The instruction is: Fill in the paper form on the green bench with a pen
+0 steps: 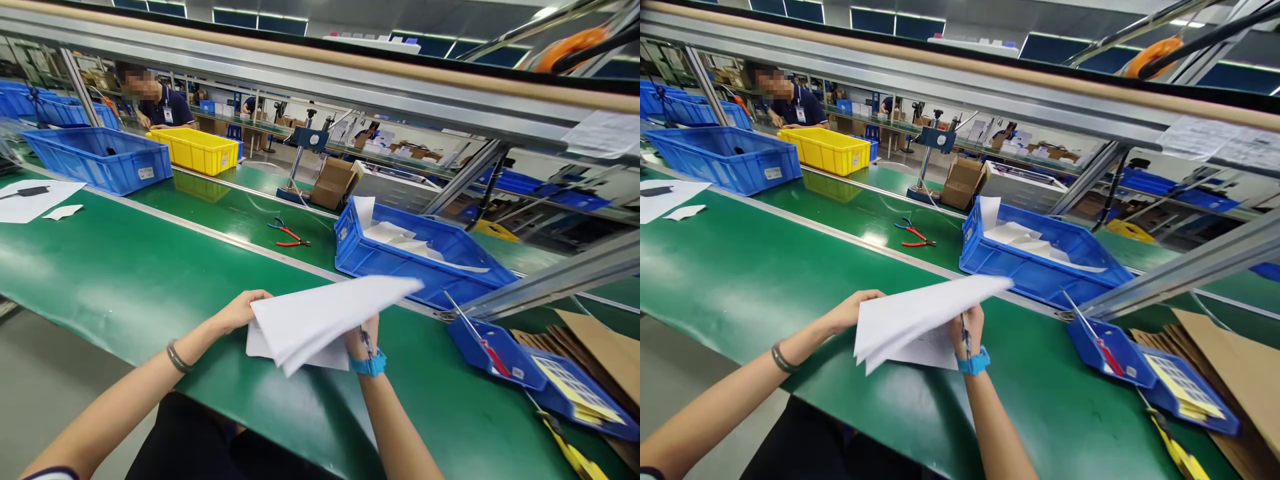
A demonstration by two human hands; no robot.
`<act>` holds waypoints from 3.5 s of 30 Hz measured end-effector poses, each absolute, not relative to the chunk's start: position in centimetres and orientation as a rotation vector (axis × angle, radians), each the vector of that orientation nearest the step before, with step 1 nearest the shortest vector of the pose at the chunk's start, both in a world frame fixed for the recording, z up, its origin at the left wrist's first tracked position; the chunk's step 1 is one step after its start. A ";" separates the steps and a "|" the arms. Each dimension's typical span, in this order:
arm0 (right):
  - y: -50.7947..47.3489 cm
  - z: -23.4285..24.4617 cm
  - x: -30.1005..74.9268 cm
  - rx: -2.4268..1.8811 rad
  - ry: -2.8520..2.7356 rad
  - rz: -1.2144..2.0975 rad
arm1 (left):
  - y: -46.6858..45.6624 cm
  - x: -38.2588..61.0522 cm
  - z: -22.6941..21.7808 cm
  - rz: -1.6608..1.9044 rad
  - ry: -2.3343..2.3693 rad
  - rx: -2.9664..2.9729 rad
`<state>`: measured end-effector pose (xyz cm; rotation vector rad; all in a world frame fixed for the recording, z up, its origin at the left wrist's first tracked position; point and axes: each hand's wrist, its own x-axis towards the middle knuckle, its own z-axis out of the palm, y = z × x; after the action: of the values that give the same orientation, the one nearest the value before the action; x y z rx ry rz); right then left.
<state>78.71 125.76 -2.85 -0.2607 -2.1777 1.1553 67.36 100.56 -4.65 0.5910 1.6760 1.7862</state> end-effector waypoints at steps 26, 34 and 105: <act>126.5 -8.0 80.6 -0.633 -2.410 1.356 | 102.0 60.8 -8.0 1.609 1.843 0.441; 127.2 -9.8 80.8 -0.728 -2.297 1.401 | 101.2 60.6 -7.7 1.516 1.983 0.522; 122.2 -8.4 77.1 -0.248 -2.526 1.583 | 102.0 62.3 -7.4 1.342 1.936 0.469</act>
<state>77.10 122.17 -8.41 -0.2483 -2.5263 1.5828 62.33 102.00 -7.36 0.4695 1.9359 1.3420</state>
